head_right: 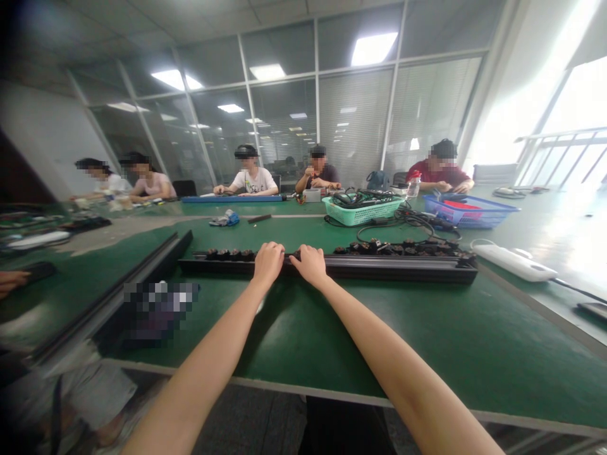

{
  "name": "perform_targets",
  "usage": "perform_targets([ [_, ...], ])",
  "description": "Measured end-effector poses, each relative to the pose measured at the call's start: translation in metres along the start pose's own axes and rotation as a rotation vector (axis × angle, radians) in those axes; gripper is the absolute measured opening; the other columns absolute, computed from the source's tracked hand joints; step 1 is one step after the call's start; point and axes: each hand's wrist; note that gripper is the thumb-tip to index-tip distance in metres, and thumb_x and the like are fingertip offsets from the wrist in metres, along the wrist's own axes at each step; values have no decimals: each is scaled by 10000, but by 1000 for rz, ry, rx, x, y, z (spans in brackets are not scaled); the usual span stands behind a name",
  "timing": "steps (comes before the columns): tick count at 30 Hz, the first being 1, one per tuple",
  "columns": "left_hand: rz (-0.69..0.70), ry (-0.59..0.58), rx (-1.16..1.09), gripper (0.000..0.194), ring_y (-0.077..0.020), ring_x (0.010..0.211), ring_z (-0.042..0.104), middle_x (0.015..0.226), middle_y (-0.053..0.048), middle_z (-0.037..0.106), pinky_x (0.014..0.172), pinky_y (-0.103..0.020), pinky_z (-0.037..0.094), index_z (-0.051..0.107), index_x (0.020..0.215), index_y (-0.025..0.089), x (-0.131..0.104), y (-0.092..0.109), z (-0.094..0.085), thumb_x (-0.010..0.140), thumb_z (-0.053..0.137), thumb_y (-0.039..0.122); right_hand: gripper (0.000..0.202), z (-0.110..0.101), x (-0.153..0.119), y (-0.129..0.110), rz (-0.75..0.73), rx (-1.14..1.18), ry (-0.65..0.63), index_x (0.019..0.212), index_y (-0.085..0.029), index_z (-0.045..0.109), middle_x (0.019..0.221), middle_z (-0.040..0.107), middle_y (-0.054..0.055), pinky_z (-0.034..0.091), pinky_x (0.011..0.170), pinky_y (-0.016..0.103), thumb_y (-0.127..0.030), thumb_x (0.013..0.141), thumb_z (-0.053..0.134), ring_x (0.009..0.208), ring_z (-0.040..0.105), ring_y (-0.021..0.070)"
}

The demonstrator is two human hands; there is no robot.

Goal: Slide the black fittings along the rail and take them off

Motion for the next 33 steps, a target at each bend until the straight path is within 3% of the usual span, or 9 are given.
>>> perform_targets([
  [9,29,15,-4,188,-249,1133,578,1183,-100,691,968,-328,473,716,1083,188,-1,5,1,1052,533,216,280,5,1,1,-9,-63,40,1148,-154,652,1181,735,132,339,993,390,-392,1057,535,1140,632,288],
  [18,37,3,1,333,-244,1119,593,1168,-111,701,944,-323,472,727,1086,155,-2,9,-4,1093,395,185,248,1,-2,-3,-21,-119,50,1093,-156,654,1154,723,158,342,984,404,-356,1043,517,1136,602,300],
  [33,56,-11,-7,362,-245,1138,596,1171,-117,712,955,-317,474,739,1113,134,-3,12,-6,1099,381,184,249,-1,-3,-5,23,-141,51,1091,-139,664,1176,716,170,349,983,406,-331,1027,519,1151,584,318],
])
Point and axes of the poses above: each hand's wrist, its own x-axis towards the middle knuckle, its own z-axis out of the palm, y = z × x
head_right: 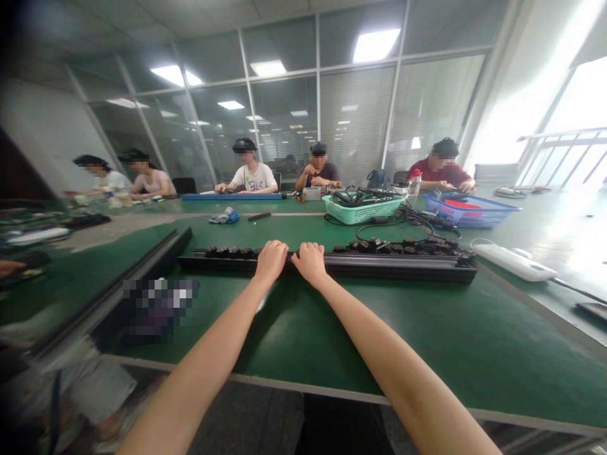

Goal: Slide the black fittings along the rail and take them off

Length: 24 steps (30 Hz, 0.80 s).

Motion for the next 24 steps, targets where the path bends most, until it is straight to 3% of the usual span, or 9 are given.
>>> perform_targets([
  [24,0,13,-35,323,-246,1128,594,1164,-120,697,950,-328,497,749,1055,174,2,-1,5,1081,427,196,238,-4,-2,-2,46,-40,9,1101,-147,638,1158,722,188,345,988,424,-324,1002,514,1143,598,331],
])
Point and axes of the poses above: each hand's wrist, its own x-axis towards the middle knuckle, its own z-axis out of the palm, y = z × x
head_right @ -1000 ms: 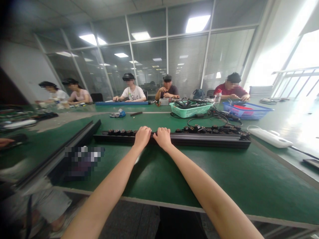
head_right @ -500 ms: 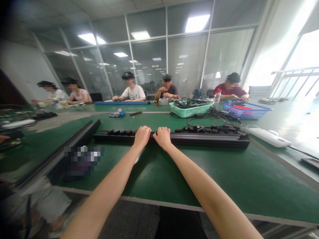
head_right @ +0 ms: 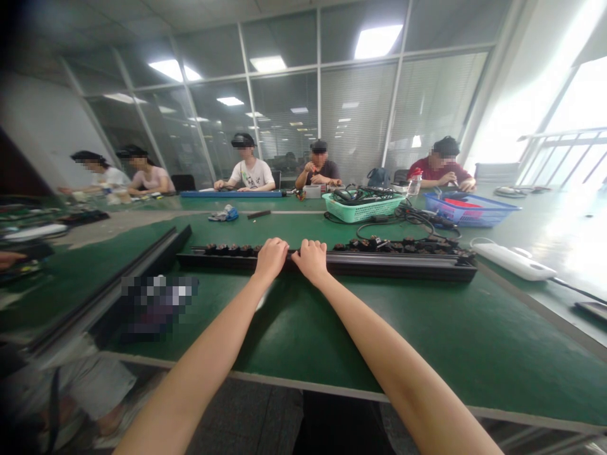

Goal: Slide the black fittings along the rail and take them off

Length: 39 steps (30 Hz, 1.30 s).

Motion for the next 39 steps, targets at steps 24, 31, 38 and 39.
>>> perform_targets([
  [24,-4,-1,17,354,-250,1118,591,1150,-127,699,925,-327,497,745,1053,172,0,2,-1,1072,392,172,265,-3,4,8,29,26,-55,1120,-149,639,1164,737,179,356,972,415,-369,1030,523,1127,639,315],
  [31,3,-10,35,352,-255,1127,592,1162,-130,699,922,-329,493,744,1061,162,0,2,-3,1069,392,162,259,-6,3,6,36,31,-63,1126,-143,641,1188,732,181,355,981,419,-345,1027,512,1155,632,321],
  [38,0,-2,26,344,-247,1113,594,1133,-132,699,933,-326,492,746,1039,167,0,2,-2,1067,403,166,259,-14,10,9,63,80,-209,1193,-173,590,1242,723,147,365,979,429,-368,1033,528,1147,664,292],
  [39,1,0,26,346,-245,1110,595,1128,-128,700,934,-324,492,746,1037,172,1,2,-2,1067,401,167,261,-14,11,10,62,76,-224,1206,-173,580,1249,719,146,366,983,433,-365,1038,525,1149,667,290],
])
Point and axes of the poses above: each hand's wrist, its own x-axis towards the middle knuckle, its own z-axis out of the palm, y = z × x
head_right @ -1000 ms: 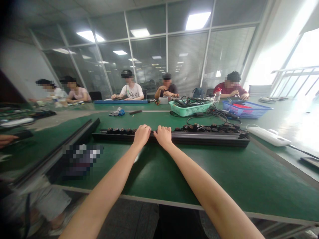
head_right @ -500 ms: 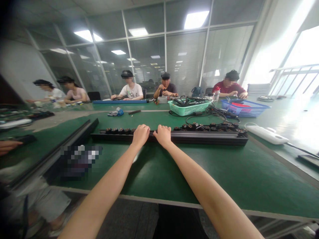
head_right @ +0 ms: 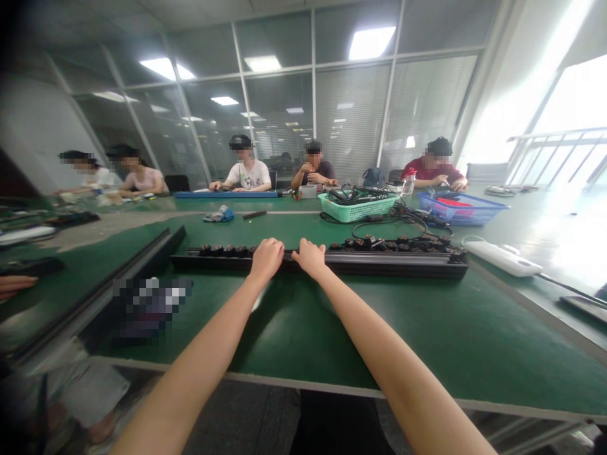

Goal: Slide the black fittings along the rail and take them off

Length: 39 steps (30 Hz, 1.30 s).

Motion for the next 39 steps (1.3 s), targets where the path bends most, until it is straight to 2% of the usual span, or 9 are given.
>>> perform_targets([
  [4,1,-1,11,350,-248,1108,599,1131,-127,701,937,-328,495,744,1041,174,0,0,1,1071,395,173,274,1,-1,1,-41,-40,-18,1241,-165,556,1286,702,168,378,987,433,-370,1069,496,1167,670,294],
  [10,-9,4,-8,338,-257,1121,600,1126,-126,701,935,-330,495,744,1040,170,-1,1,0,1073,408,180,265,10,-7,-2,-38,-104,112,1211,-145,568,1226,718,200,380,998,415,-359,1080,480,1154,676,303],
  [13,-9,6,-10,334,-262,1124,599,1133,-126,702,927,-334,499,746,1045,175,-1,2,0,1071,414,190,266,11,-9,-2,-28,-106,136,1213,-142,571,1207,725,197,390,990,415,-351,1072,486,1139,678,309],
  [33,12,21,19,323,-277,1119,614,1137,-135,710,927,-353,505,752,1059,161,0,2,2,1062,432,208,305,1,-13,-4,54,-90,99,1273,-149,588,1279,680,184,436,974,439,-283,1032,458,1205,637,347],
  [39,10,25,12,333,-272,1110,614,1128,-126,713,927,-348,500,754,1046,162,1,1,2,1067,424,205,263,-3,-12,6,9,-65,90,1228,-181,599,1211,716,142,405,950,386,-319,1038,480,1132,668,295],
])
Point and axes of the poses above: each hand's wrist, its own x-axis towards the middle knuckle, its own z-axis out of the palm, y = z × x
